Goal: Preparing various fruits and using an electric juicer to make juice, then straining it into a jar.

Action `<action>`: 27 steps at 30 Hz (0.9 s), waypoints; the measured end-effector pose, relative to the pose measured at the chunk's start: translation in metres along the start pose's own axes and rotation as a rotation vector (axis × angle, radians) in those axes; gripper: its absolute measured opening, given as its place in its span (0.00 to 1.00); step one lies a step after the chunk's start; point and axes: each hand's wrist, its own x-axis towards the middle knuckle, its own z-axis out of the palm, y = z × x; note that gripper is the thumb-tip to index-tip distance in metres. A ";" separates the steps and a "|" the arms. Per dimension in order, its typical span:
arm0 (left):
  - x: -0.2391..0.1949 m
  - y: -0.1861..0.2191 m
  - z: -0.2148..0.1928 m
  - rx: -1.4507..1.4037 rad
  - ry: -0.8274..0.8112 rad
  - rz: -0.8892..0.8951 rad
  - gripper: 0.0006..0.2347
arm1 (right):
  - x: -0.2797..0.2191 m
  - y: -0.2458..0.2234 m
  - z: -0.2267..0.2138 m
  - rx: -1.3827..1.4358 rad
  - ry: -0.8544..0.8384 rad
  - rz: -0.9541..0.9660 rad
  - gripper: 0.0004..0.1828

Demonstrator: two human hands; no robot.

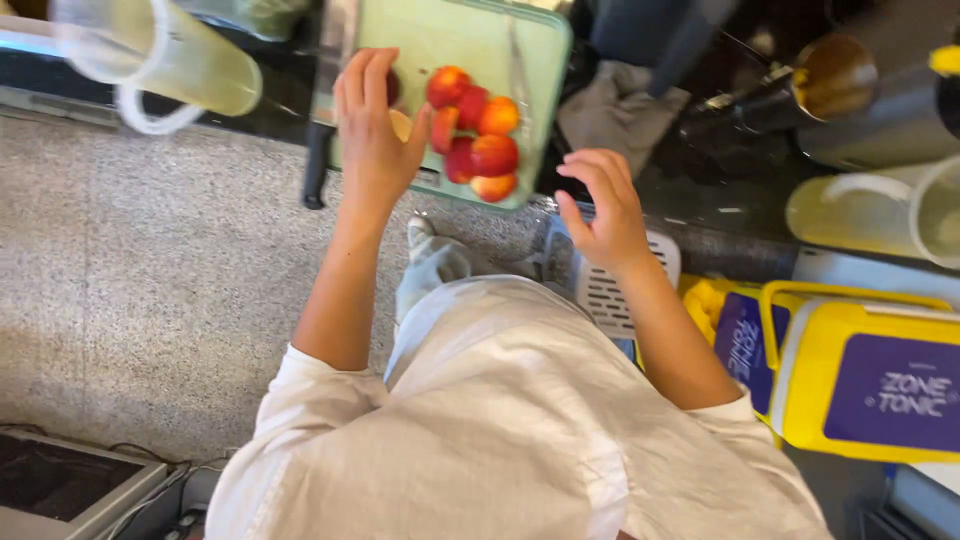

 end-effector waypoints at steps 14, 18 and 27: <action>0.011 -0.146 -0.033 -0.160 -0.411 -0.162 0.30 | 0.192 -0.042 0.182 -0.384 -0.390 -0.013 0.39; 0.017 -0.156 -0.041 -0.335 -0.404 -0.129 0.28 | 0.206 -0.025 0.198 -0.470 -0.668 0.076 0.39; 0.019 -0.176 -0.038 -0.479 -0.421 -0.145 0.28 | 0.222 -0.022 0.191 -0.344 -0.798 0.196 0.42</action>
